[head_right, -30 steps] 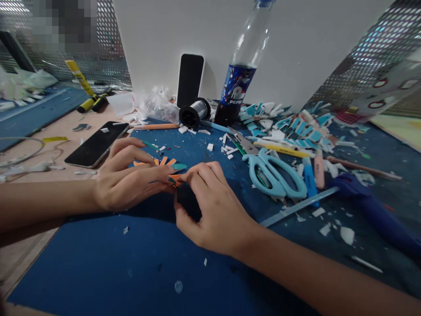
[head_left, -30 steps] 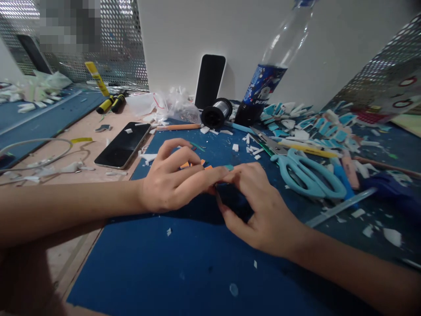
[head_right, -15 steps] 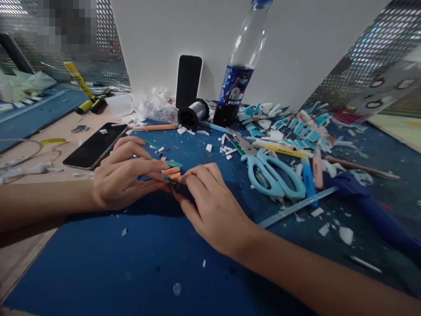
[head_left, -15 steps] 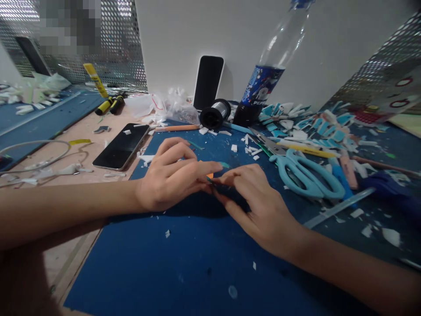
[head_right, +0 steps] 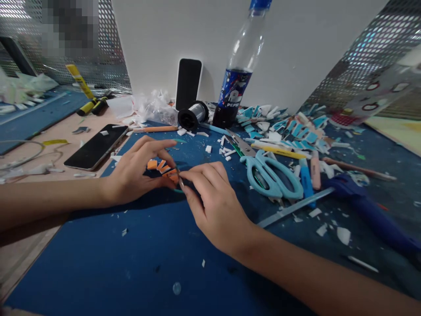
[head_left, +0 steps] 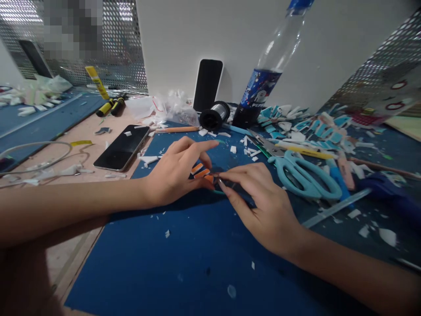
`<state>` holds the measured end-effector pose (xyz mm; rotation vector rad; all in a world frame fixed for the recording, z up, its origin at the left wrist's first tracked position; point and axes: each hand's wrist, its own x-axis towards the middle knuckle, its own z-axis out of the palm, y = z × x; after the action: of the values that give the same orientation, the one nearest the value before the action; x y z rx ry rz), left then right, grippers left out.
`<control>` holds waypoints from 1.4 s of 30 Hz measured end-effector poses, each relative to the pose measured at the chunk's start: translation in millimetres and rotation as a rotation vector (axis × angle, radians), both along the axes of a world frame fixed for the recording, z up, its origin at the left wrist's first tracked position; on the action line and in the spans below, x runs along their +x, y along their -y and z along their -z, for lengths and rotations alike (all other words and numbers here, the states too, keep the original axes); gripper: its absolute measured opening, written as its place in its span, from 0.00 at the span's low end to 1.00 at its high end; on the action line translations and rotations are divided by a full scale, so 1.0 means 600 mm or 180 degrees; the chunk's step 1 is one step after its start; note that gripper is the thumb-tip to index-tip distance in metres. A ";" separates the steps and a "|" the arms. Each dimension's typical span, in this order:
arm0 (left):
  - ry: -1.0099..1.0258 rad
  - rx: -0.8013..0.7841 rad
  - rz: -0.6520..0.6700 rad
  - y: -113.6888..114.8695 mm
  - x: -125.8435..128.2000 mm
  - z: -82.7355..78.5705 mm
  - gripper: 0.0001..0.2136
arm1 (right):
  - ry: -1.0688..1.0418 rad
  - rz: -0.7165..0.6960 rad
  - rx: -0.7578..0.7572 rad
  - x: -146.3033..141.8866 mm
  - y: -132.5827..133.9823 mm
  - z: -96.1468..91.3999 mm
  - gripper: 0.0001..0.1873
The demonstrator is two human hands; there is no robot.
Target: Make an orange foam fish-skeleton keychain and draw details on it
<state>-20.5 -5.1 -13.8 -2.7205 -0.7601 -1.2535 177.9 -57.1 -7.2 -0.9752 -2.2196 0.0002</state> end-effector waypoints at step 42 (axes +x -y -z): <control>0.2858 -0.3591 0.1056 -0.062 -0.034 -0.131 0.13 | -0.0549 0.0363 -0.1107 0.002 0.000 -0.003 0.16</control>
<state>-41.2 32.0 64.7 -2.9384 -1.4704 -2.9519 179.0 -56.8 -5.2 -1.2371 -2.0400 0.4156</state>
